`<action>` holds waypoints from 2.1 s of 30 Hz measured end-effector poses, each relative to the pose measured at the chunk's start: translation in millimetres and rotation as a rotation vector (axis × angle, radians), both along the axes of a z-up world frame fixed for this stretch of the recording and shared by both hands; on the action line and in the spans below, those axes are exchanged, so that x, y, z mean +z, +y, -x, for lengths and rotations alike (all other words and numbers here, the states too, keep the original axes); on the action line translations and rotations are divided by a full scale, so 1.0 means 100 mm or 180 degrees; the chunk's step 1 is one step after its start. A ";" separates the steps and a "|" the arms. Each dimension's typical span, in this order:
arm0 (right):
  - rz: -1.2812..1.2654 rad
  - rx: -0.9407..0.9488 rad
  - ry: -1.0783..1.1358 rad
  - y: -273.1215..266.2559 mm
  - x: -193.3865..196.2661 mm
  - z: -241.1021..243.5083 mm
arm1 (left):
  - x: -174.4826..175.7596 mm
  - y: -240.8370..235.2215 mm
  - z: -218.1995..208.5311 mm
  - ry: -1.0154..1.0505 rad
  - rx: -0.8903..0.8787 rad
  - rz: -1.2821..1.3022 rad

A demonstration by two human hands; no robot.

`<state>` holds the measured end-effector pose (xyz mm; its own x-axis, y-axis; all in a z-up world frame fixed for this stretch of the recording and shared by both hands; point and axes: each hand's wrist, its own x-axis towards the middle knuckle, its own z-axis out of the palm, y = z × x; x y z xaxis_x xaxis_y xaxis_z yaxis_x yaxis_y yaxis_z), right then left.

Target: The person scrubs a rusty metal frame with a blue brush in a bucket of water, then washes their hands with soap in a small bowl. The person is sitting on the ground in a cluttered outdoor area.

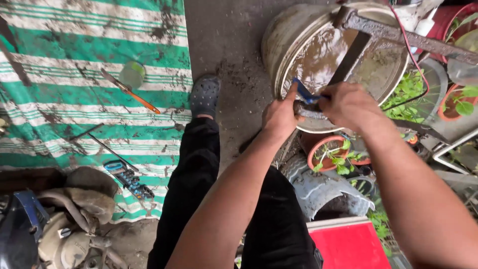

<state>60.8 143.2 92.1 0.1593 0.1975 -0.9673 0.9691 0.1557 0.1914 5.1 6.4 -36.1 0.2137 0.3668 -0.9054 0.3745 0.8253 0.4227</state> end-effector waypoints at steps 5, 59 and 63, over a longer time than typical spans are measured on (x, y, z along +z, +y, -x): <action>-0.0062 0.0237 -0.0385 0.23 0.89 -0.03 | -0.03 -0.09 -0.13 0.0044 0.0273 0.0175; 0.0610 0.1755 -0.0603 -0.03 0.27 0.31 | 0.06 -0.14 -0.05 -0.0224 0.0718 -0.0147; 0.0977 0.2539 -0.0660 0.08 0.16 0.31 | 0.04 -0.25 -0.14 -0.0231 0.0694 -0.0180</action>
<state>29.4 151.0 108.0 0.2631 0.0609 -0.9628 0.4997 0.8451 0.1900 18.9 -18.8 -32.5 0.1875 0.4612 -0.8673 0.1569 0.8575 0.4899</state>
